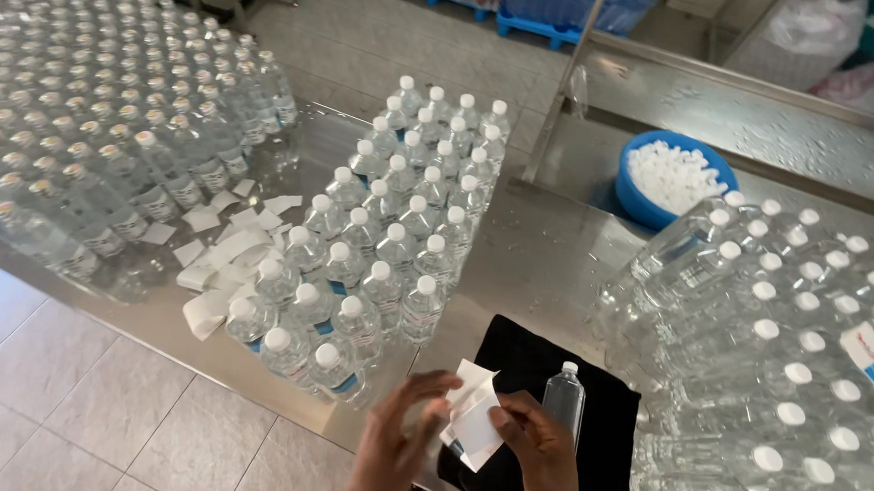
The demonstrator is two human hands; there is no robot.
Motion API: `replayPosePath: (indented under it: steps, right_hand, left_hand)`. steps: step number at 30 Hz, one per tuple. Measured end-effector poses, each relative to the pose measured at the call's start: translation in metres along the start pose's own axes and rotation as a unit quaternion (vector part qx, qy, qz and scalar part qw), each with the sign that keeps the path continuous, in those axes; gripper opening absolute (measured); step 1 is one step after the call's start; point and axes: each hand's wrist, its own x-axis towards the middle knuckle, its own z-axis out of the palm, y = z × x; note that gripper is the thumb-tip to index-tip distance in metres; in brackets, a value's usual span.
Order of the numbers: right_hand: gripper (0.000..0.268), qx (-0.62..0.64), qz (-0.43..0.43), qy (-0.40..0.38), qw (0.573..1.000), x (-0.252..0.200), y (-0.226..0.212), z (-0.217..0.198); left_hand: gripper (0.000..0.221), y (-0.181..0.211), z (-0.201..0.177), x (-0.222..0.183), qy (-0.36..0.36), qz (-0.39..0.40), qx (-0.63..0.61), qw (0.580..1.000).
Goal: The person repeatedly picks up clear plastic water bottles and applies white paper labels to them by hand. They smooth the labels onto the bottles and place the finished items into a growing stack on the left side of the stainless steel table.
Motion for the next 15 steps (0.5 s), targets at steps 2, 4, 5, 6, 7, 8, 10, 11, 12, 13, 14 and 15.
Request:
replayPosePath:
  steps: [2, 4, 5, 6, 7, 8, 10, 11, 12, 13, 14, 15]
  right_hand:
    - [0.025, -0.032, -0.039, -0.053, 0.997, 0.001, -0.001, 0.001]
    - [0.022, -0.033, -0.058, -0.054, 0.996, -0.002, -0.002, 0.005]
    - [0.020, -0.034, -0.081, -0.062, 0.994, -0.001, -0.003, 0.008]
    - [0.020, -0.035, -0.081, -0.058, 0.994, -0.002, -0.007, 0.011]
    - [0.024, -0.053, -0.056, -0.060, 0.995, -0.003, -0.011, 0.013]
    - [0.028, -0.069, -0.032, -0.063, 0.995, -0.004, -0.015, 0.014]
    - [0.031, -0.072, -0.029, -0.054, 0.996, 0.001, -0.007, 0.011]
    - [0.034, -0.072, -0.027, -0.048, 0.996, 0.004, -0.003, 0.009]
    - [0.034, -0.073, -0.027, -0.049, 0.996, 0.008, 0.002, 0.007]
    - [0.035, -0.061, -0.020, -0.055, 0.996, 0.011, 0.008, 0.007]
    - [0.037, -0.049, -0.013, -0.060, 0.997, 0.015, 0.014, 0.006]
    - [0.037, -0.048, -0.012, -0.062, 0.997, 0.017, 0.014, 0.006]
  left_hand:
    - [0.061, 0.005, 0.016, 0.007, 0.009, -0.138, -0.006, 0.990]
    - [0.063, -0.017, 0.019, 0.010, 0.026, -0.171, -0.063, 0.983]
    - [0.068, -0.029, 0.021, 0.014, 0.051, -0.199, -0.117, 0.972]
    - [0.068, -0.036, 0.018, 0.016, 0.047, -0.200, -0.119, 0.972]
    - [0.064, -0.044, 0.015, 0.017, 0.050, -0.211, -0.116, 0.969]
    - [0.062, -0.051, 0.013, 0.018, 0.053, -0.222, -0.114, 0.967]
    - [0.059, -0.061, -0.001, 0.026, 0.060, -0.247, -0.138, 0.957]
    - [0.055, -0.066, -0.009, 0.030, 0.070, -0.271, -0.160, 0.947]
    - [0.055, -0.063, -0.016, 0.037, 0.071, -0.271, -0.160, 0.947]
    - [0.050, -0.061, -0.024, 0.044, 0.073, -0.264, -0.157, 0.949]
    - [0.044, -0.058, -0.032, 0.051, 0.076, -0.257, -0.153, 0.951]
    - [0.044, -0.064, -0.041, 0.057, 0.078, -0.257, -0.152, 0.951]
